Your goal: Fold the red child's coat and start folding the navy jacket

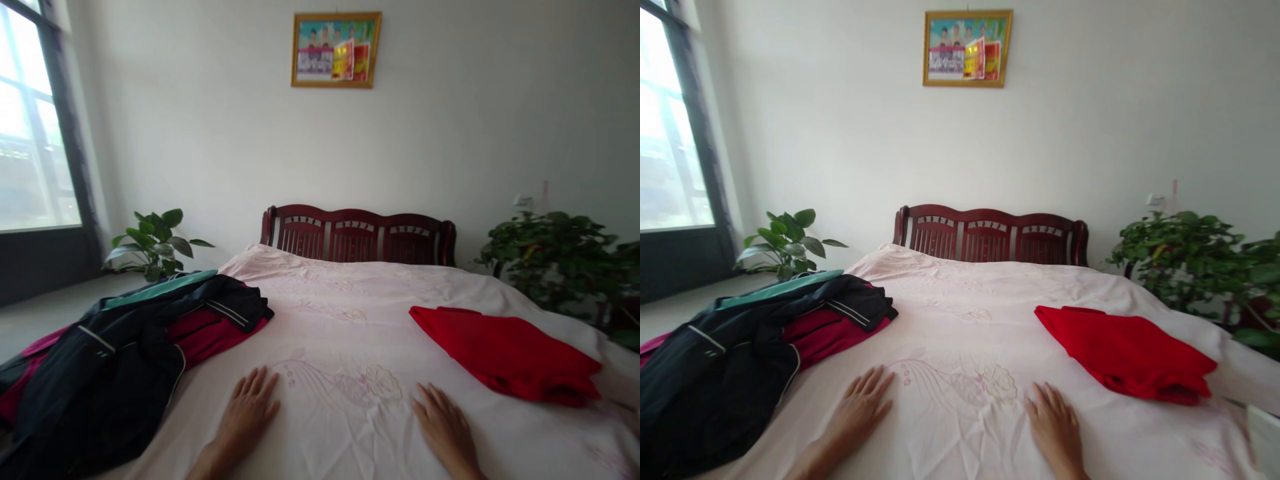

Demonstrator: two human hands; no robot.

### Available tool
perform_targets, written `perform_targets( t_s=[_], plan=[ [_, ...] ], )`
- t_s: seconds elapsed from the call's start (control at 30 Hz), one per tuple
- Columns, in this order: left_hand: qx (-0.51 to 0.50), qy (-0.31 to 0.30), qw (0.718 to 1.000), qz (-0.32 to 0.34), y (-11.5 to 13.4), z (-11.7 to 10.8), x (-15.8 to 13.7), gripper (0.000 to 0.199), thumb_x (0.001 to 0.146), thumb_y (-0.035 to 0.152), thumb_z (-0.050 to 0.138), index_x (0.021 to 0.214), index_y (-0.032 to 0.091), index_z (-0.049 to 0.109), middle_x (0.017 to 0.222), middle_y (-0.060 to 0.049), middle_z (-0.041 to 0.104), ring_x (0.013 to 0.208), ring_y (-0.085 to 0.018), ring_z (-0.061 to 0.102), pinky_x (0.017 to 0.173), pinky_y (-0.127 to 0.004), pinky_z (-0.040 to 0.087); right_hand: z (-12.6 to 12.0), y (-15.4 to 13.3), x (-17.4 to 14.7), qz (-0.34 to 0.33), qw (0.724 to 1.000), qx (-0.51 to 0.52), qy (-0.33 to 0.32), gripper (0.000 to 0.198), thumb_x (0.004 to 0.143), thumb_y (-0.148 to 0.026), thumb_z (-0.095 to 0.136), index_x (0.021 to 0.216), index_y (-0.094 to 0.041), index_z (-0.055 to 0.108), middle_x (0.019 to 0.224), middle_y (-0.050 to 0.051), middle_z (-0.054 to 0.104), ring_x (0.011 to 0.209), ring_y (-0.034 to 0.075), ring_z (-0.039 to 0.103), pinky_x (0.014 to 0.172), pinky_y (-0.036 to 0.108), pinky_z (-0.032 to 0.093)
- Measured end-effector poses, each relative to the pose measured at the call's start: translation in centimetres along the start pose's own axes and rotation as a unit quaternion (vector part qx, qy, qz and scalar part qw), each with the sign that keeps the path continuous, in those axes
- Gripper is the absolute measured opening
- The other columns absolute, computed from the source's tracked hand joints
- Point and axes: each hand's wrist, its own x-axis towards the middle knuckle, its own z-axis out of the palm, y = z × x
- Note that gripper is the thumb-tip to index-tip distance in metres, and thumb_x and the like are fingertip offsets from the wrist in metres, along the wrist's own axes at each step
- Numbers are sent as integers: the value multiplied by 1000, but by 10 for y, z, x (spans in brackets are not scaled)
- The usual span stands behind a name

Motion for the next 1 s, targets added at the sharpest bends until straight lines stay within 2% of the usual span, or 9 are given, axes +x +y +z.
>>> perform_targets(
  t_s=[0.1, 0.3, 0.6, 0.83, 1.0],
  plan=[
    [-2, 5, 1000, -17, -1, -3, -1, 57, 96, 41, 40, 150, 24, 44, 159, -9, 36, 149, -28, 30, 121, -48, 23, 4, 2, 1, 12, 1000, 10, -5, 53, 90, -42, 33, 130, -26, 64, 141, 11, 59, 132, 29, 52, 108, 48, 40],
    [-11, 6, 1000, -14, -1, -3, -1, 55, 95, 40, 42, 148, 26, 48, 158, -8, 39, 148, -27, 31, 121, -47, 22, 6, 2, 3, 13, 999, 24, -20, 56, 92, -42, 31, 134, -20, 61, 142, 13, 57, 134, 29, 50, 109, 48, 39],
    [-13, 11, 1000, -11, -5, 0, 0, 55, 94, 38, 44, 147, 26, 48, 158, -8, 39, 148, -26, 31, 122, -47, 23, 3, 3, 5, 18, 999, 25, -40, 57, 93, -44, 31, 136, -21, 60, 144, 11, 56, 135, 28, 49, 110, 46, 39],
    [-8, -7, 1000, -18, 0, -7, -1, 56, 93, 37, 44, 147, 25, 48, 159, -9, 39, 148, -27, 31, 121, -48, 23, 10, 5, 4, 15, 999, 29, -13, 54, 92, -44, 33, 133, -22, 62, 141, 11, 58, 133, 28, 52, 108, 46, 41],
    [-17, 7, 1000, -9, -2, -6, -1, 54, 93, 37, 45, 146, 25, 50, 158, -9, 41, 148, -27, 32, 121, -48, 24, 10, 5, 3, 5, 999, 45, 9, 54, 92, -43, 33, 129, -19, 64, 137, 14, 61, 130, 30, 54, 107, 49, 42]
  ],
)
